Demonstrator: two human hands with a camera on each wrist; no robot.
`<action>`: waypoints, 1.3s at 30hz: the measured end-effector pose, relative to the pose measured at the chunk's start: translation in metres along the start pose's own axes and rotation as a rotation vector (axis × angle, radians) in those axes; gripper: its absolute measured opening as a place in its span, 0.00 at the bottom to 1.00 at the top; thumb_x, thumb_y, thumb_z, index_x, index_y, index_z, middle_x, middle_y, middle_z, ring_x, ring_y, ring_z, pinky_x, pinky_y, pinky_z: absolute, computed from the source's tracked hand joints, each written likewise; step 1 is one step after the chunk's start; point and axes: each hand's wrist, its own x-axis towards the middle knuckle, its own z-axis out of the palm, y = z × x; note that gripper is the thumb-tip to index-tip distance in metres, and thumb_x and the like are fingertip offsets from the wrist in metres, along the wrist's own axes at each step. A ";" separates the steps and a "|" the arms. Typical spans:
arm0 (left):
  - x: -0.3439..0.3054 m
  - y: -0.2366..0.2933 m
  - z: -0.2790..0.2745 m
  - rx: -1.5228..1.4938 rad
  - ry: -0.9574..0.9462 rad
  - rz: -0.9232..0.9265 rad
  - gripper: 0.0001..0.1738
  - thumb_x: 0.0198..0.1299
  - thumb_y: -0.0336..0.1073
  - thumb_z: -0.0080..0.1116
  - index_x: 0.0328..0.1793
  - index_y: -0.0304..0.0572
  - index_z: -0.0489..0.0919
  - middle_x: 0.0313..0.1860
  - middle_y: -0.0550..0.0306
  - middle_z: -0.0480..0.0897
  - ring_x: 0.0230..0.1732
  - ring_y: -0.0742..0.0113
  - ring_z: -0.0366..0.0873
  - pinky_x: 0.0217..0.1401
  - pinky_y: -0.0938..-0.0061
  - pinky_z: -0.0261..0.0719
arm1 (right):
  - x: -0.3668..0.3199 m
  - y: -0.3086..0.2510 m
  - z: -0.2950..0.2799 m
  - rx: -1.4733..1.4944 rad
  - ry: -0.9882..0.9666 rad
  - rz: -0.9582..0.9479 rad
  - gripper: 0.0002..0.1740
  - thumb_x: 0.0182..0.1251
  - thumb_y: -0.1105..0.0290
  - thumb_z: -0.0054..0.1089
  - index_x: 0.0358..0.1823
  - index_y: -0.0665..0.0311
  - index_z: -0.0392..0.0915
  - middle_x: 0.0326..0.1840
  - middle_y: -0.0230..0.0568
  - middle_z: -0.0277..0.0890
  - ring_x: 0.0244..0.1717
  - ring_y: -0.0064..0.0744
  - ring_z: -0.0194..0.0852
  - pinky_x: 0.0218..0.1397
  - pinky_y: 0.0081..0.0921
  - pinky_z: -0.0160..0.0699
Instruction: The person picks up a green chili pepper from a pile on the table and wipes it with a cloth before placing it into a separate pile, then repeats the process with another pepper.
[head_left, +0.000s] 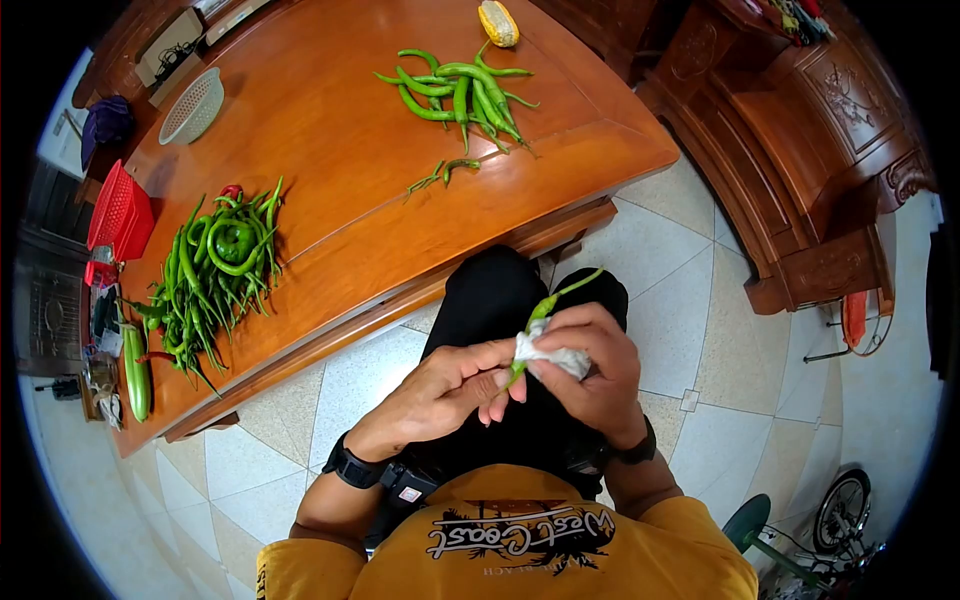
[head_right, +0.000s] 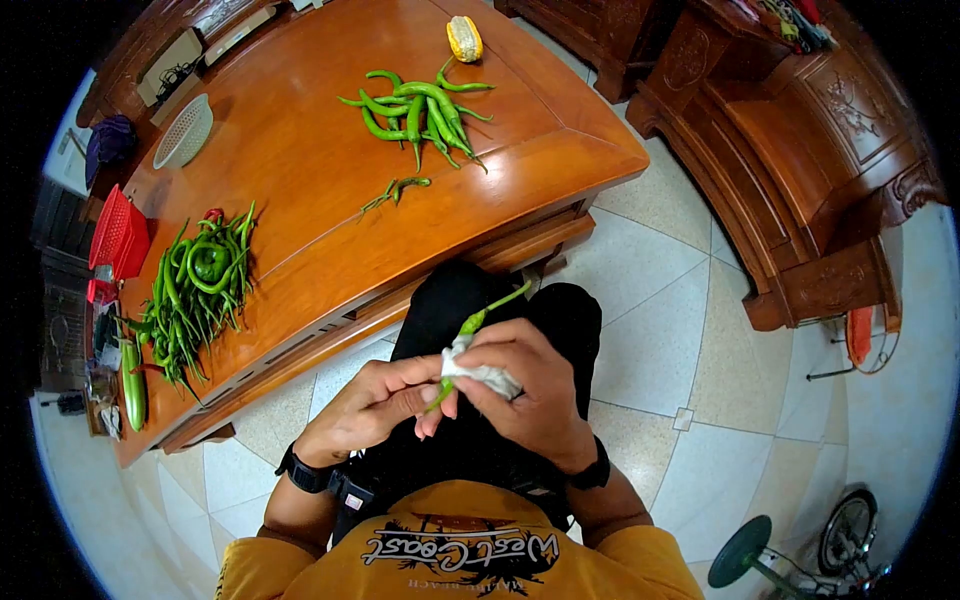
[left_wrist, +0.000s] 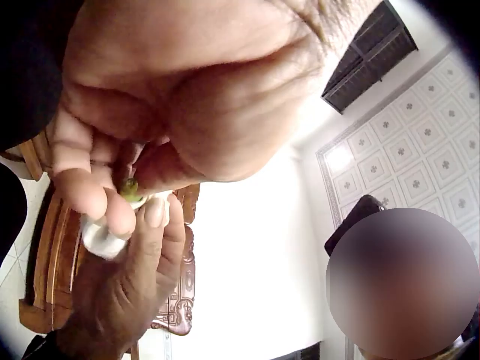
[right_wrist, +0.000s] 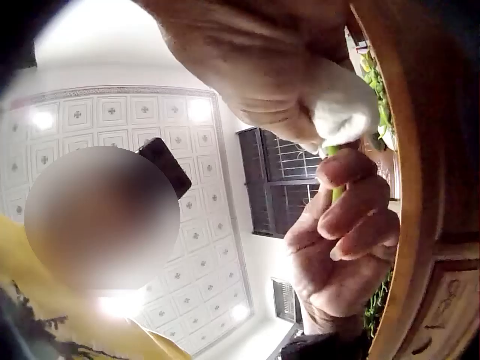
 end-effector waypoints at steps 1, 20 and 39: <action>0.000 0.001 0.000 -0.007 0.019 0.002 0.21 0.70 0.27 0.43 0.69 0.37 0.69 0.37 0.60 0.78 0.30 0.76 0.71 0.35 0.81 0.73 | -0.001 -0.001 0.001 0.027 -0.035 0.002 0.14 0.47 0.80 0.71 0.37 0.64 0.79 0.39 0.42 0.76 0.38 0.34 0.78 0.41 0.25 0.76; 0.001 0.000 0.001 -0.039 0.017 -0.001 0.21 0.70 0.28 0.44 0.69 0.35 0.69 0.36 0.59 0.78 0.28 0.76 0.70 0.33 0.82 0.71 | 0.000 0.004 -0.002 0.017 -0.054 -0.024 0.15 0.48 0.80 0.71 0.38 0.64 0.80 0.40 0.42 0.77 0.38 0.34 0.78 0.40 0.25 0.77; -0.003 0.001 0.000 -0.060 0.115 -0.006 0.19 0.70 0.33 0.47 0.65 0.36 0.74 0.29 0.61 0.79 0.25 0.80 0.71 0.29 0.85 0.71 | 0.004 0.000 -0.007 -0.044 -0.164 0.055 0.14 0.53 0.83 0.61 0.43 0.66 0.80 0.50 0.46 0.79 0.46 0.38 0.81 0.48 0.28 0.81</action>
